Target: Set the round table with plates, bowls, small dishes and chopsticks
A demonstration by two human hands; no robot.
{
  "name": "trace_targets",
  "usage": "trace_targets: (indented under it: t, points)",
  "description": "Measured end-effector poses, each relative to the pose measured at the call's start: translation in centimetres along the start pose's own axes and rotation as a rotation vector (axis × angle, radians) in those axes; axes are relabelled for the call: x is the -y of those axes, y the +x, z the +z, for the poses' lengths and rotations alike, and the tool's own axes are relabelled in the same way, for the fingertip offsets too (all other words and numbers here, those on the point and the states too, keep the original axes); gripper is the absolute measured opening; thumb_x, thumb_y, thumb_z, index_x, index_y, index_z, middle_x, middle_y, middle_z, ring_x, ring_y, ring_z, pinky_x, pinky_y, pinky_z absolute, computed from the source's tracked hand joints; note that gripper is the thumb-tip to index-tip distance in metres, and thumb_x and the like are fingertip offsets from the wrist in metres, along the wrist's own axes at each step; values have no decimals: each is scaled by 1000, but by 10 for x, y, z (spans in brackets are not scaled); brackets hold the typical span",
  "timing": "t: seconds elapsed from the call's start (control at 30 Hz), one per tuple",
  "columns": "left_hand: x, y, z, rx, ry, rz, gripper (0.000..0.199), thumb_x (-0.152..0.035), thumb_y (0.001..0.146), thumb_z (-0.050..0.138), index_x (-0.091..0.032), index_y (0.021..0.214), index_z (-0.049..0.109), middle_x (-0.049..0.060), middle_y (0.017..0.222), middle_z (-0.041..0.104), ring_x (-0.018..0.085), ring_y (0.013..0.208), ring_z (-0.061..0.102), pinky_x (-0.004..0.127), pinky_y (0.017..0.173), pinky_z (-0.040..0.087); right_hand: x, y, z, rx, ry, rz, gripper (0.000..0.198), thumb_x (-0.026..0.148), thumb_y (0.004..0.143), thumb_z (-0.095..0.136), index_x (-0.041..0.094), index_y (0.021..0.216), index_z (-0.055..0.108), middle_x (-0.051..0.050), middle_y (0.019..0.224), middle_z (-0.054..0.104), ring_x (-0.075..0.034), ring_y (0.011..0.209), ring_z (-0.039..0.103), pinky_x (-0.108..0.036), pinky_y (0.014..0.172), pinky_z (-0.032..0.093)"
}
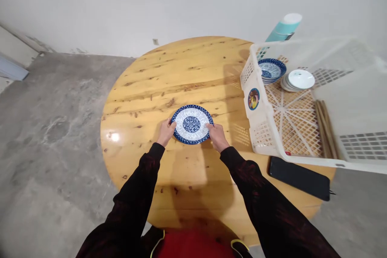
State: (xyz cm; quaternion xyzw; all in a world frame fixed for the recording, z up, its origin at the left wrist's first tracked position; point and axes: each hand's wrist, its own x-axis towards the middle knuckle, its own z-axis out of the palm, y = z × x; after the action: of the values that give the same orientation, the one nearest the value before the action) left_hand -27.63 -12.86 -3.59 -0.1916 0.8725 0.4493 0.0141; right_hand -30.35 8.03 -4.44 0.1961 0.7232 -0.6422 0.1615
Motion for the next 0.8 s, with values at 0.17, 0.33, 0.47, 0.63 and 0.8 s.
trace_targets:
  t: [0.17,0.33,0.47,0.63,0.8]
  points:
    - [0,40,2,9,28,-38,12,-20,87,51,-16,78,59,5,78,61,19,77,56,29,74,43,17,25,19,-67,69,99,13,28,74,59,21,67,52,0,54,56,-16,50,53,-26,46,47]
    - [4,70,7,16,-13,-35,16,-22,86,50,-16,84,64,7,82,64,21,83,57,31,80,45,29,43,27,-90,80,113,15,24,76,60,20,65,52,-1,54,57,-15,51,54,-25,46,49]
    - [7,87,10,-2,-35,-14,18,-23,85,50,-15,87,67,9,85,65,24,88,60,35,85,47,35,56,30,-100,80,89,17,22,77,60,19,62,52,0,54,55,-14,48,52,-25,43,49]
    - [7,104,15,-43,-22,44,17,-23,84,51,-16,84,66,8,86,66,25,92,60,35,85,47,40,75,31,-111,60,55,17,22,77,61,19,62,54,-1,54,55,-16,48,54,-26,42,51]
    - [5,113,18,-40,70,74,15,-20,86,50,-15,81,64,9,86,66,24,89,61,35,84,46,40,88,29,-118,2,16,16,21,78,61,18,63,56,-2,55,55,-17,50,56,-28,41,52]
